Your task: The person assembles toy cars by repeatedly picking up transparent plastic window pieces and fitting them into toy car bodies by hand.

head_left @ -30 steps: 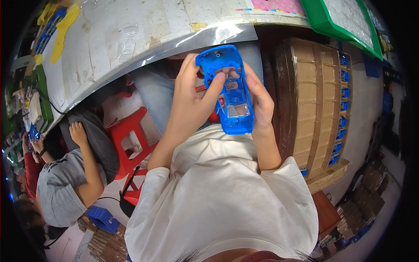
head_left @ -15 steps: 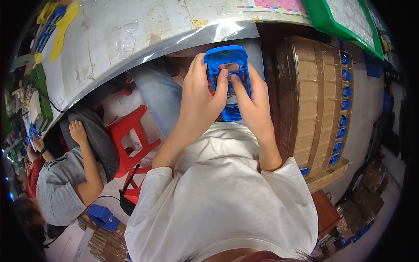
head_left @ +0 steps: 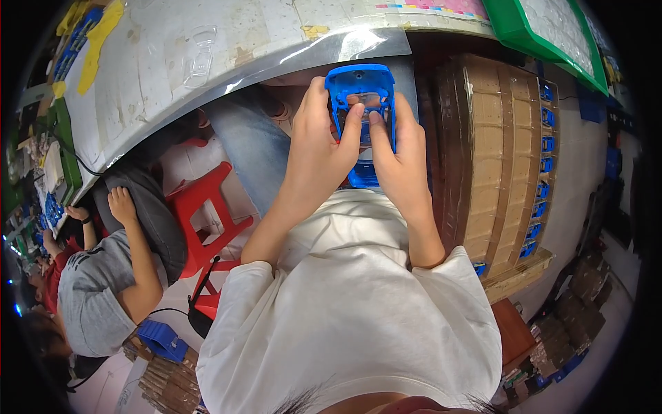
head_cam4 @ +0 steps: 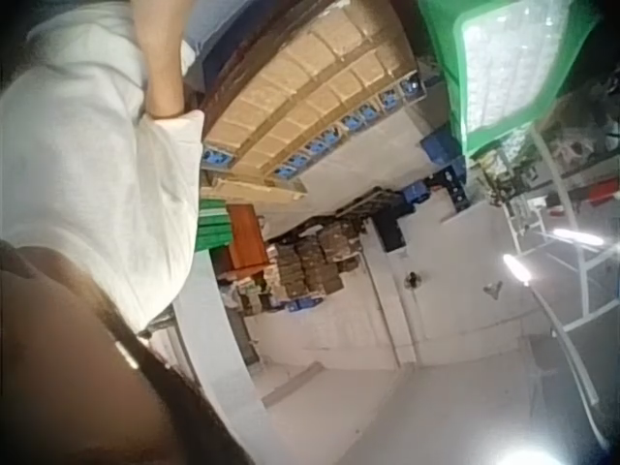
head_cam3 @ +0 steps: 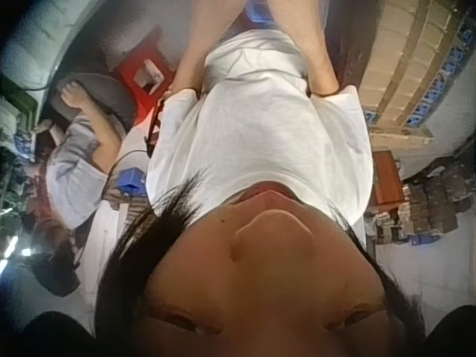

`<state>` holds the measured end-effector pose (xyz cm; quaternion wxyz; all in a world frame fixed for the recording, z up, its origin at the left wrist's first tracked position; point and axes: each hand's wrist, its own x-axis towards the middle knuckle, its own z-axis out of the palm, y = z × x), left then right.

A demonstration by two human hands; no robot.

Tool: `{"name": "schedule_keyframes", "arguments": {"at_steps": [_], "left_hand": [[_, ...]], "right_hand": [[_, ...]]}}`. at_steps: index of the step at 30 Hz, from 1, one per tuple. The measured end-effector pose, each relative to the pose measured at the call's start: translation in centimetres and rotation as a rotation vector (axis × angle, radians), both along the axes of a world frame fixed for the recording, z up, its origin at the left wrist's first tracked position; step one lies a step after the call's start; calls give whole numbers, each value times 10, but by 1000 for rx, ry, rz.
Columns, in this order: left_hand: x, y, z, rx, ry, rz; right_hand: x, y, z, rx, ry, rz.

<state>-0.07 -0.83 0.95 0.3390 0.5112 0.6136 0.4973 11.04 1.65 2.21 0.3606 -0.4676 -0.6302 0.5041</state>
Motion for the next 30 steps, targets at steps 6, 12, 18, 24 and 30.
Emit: {"name": "schedule_keyframes", "arguments": {"at_steps": [6, 12, 18, 24, 30], "left_hand": [[2, 1, -5, -14, -95, 20], [3, 2, -1, -84, -114, 9], [6, 5, -9, -16, -95, 3], [5, 2, -12, -22, -144, 1], [3, 2, -12, -19, -155, -6]], "right_hand": [[-1, 1, -1, 74, -43, -18], [1, 2, -2, 61, -84, -7], [2, 3, -5, 97, -88, -39], [0, 2, -5, 60, -38, -44], [-3, 3, -7, 70, -52, -43]]}}
